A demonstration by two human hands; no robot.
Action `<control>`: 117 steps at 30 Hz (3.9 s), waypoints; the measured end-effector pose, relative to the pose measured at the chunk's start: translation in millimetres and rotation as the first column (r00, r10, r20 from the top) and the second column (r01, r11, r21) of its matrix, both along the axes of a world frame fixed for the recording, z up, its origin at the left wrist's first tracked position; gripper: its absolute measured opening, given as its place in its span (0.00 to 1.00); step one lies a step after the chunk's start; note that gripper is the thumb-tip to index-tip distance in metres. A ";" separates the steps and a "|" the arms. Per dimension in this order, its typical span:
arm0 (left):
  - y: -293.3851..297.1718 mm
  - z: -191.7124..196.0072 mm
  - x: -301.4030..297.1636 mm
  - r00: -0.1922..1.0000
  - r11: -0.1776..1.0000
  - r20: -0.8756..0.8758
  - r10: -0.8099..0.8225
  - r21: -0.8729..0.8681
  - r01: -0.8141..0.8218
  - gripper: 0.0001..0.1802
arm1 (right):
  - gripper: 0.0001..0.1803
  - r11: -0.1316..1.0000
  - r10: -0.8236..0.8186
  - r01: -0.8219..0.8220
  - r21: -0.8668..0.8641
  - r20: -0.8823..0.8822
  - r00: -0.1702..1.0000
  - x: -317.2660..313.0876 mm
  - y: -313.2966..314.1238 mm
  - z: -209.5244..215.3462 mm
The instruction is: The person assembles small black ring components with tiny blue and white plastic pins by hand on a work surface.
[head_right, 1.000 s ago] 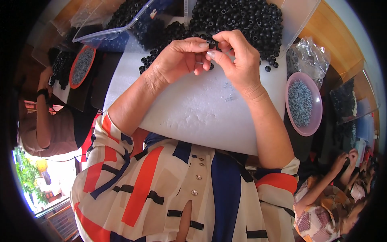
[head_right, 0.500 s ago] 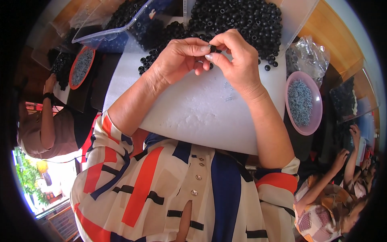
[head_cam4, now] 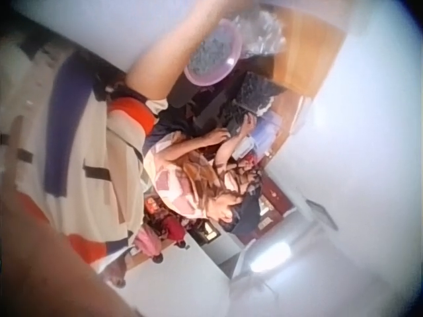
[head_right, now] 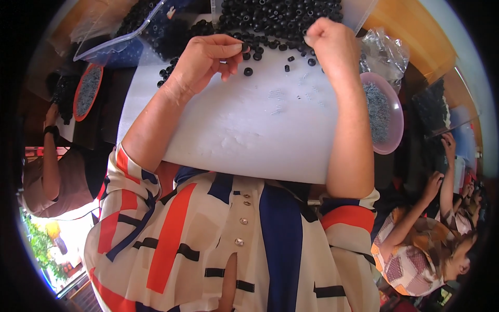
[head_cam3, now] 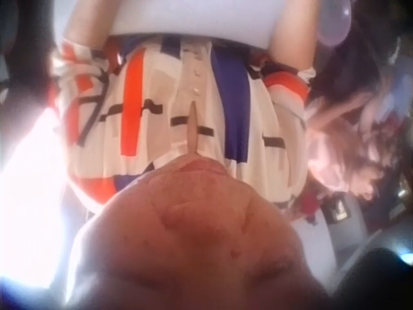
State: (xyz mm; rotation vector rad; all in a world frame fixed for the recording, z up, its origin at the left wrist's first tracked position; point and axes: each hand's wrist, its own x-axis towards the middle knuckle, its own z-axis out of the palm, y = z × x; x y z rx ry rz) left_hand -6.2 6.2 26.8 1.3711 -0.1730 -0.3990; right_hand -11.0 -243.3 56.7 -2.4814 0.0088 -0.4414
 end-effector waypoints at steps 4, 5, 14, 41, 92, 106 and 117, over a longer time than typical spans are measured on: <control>-1.2 0.2 -0.7 1.000 1.000 0.003 0.027 0.000 -0.027 0.10 | 0.04 0.986 0.010 -0.051 -0.161 -0.244 0.970 -2.0 -9.1 1.4; -0.9 0.0 -0.9 1.000 1.000 0.002 0.026 -0.002 -0.026 0.10 | 0.04 0.972 0.032 -0.099 -0.212 -0.300 0.953 -3.1 -6.9 2.0; 0.2 -1.8 0.1 1.000 0.999 0.018 0.011 0.038 -0.011 0.08 | 0.05 0.833 0.009 -0.234 -0.501 -0.410 0.912 -3.8 4.8 -7.6; -2.5 -5.4 -0.5 0.995 0.988 0.086 -0.059 0.145 0.046 0.09 | 0.07 0.872 0.098 -0.207 -0.444 -0.256 0.962 -8.9 22.6 -19.1; -0.5 -4.9 -0.2 0.993 0.995 0.111 0.039 0.092 -0.049 0.09 | 0.08 0.676 0.417 -0.329 -0.659 -0.026 0.909 -21.2 30.8 -34.0; 10.0 -2.8 3.1 0.971 0.891 -0.229 0.070 -0.423 -0.164 0.10 | 0.08 0.665 0.544 -0.471 0.579 0.057 0.837 -38.5 127.9 -24.1; 7.3 -3.6 2.9 0.959 0.847 -0.270 0.082 -0.489 -0.210 0.10 | 0.05 0.782 0.427 -0.532 0.323 0.345 0.836 -51.0 138.2 -40.5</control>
